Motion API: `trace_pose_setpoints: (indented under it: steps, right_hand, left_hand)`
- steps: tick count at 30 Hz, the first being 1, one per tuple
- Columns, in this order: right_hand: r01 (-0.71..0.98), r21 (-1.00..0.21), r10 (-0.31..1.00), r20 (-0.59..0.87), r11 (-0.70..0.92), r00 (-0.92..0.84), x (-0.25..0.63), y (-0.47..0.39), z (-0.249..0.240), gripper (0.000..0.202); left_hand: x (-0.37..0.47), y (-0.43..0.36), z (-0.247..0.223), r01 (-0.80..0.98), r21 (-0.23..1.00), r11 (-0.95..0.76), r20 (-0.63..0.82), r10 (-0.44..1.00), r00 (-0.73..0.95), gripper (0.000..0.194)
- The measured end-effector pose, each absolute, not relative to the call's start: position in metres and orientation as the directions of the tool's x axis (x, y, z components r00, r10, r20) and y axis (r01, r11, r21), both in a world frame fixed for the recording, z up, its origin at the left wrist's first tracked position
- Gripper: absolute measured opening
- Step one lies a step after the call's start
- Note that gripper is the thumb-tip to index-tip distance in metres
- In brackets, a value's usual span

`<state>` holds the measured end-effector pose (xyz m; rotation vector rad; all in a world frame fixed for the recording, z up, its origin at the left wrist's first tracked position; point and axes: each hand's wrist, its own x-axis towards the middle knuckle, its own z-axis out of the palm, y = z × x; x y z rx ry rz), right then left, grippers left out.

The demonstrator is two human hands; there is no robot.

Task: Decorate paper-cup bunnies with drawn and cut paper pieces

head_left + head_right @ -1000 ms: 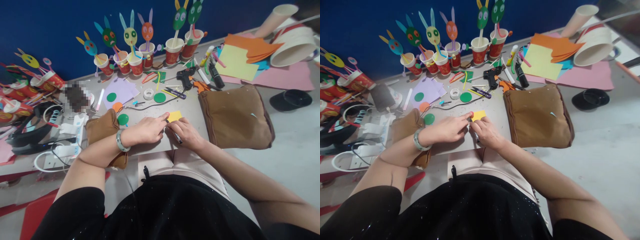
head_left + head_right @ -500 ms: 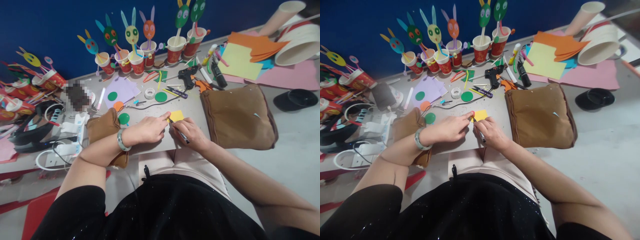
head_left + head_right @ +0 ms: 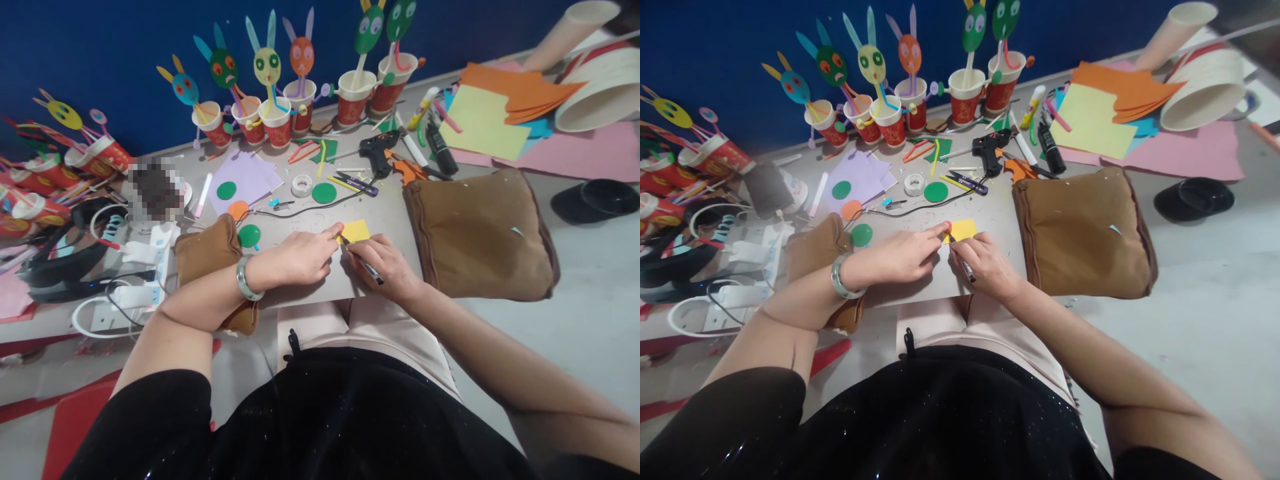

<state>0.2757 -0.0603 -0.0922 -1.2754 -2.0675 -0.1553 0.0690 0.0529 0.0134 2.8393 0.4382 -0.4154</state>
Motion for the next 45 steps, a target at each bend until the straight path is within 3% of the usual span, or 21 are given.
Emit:
trace_pose_setpoints:
  steps: [4,10,17,24,29,32,37,45]
  right_hand:
    - [0.787,-0.246,0.713,0.626,0.566,-0.317,0.273,-0.058,-0.093,0.023]
    - [0.789,-0.299,0.774,0.546,0.537,-0.320,0.273,-0.054,-0.099,0.032]
    - [0.790,-0.265,0.744,0.583,0.553,-0.326,0.270,-0.054,-0.096,0.029]
    - [0.806,-0.324,0.710,0.685,0.495,-0.161,0.278,-0.065,-0.097,0.032]
    - [0.794,-0.536,0.771,0.621,0.287,0.141,0.278,-0.060,-0.091,0.029]
    - [0.745,-0.627,0.853,0.497,0.229,0.156,0.279,-0.046,-0.086,0.019]
    - [0.719,-0.663,0.930,0.361,0.207,0.066,0.278,-0.023,-0.083,0.029]
    - [0.674,-0.720,0.934,0.333,0.162,0.131,0.272,-0.015,-0.082,0.007]
  left_hand:
    - [0.069,0.054,0.012,0.328,0.212,-0.921,-0.298,0.259,0.919,0.037]
    - [0.068,0.055,0.007,0.325,0.215,-0.921,-0.291,0.257,0.922,0.039]
    - [0.069,0.055,0.008,0.324,0.219,-0.920,-0.301,0.252,0.920,0.038]
    - [0.070,0.058,0.011,0.324,0.241,-0.915,-0.281,0.254,0.926,0.038]
    - [0.073,0.061,0.014,0.331,0.241,-0.912,-0.282,0.260,0.923,0.036]
    - [0.075,0.062,0.012,0.336,0.253,-0.907,-0.242,0.277,0.930,0.032]
    - [0.081,0.068,0.006,0.387,0.376,-0.842,-0.143,0.359,0.922,0.013]
    - [0.087,0.085,-0.005,0.389,0.727,-0.566,0.017,0.581,0.814,0.007]
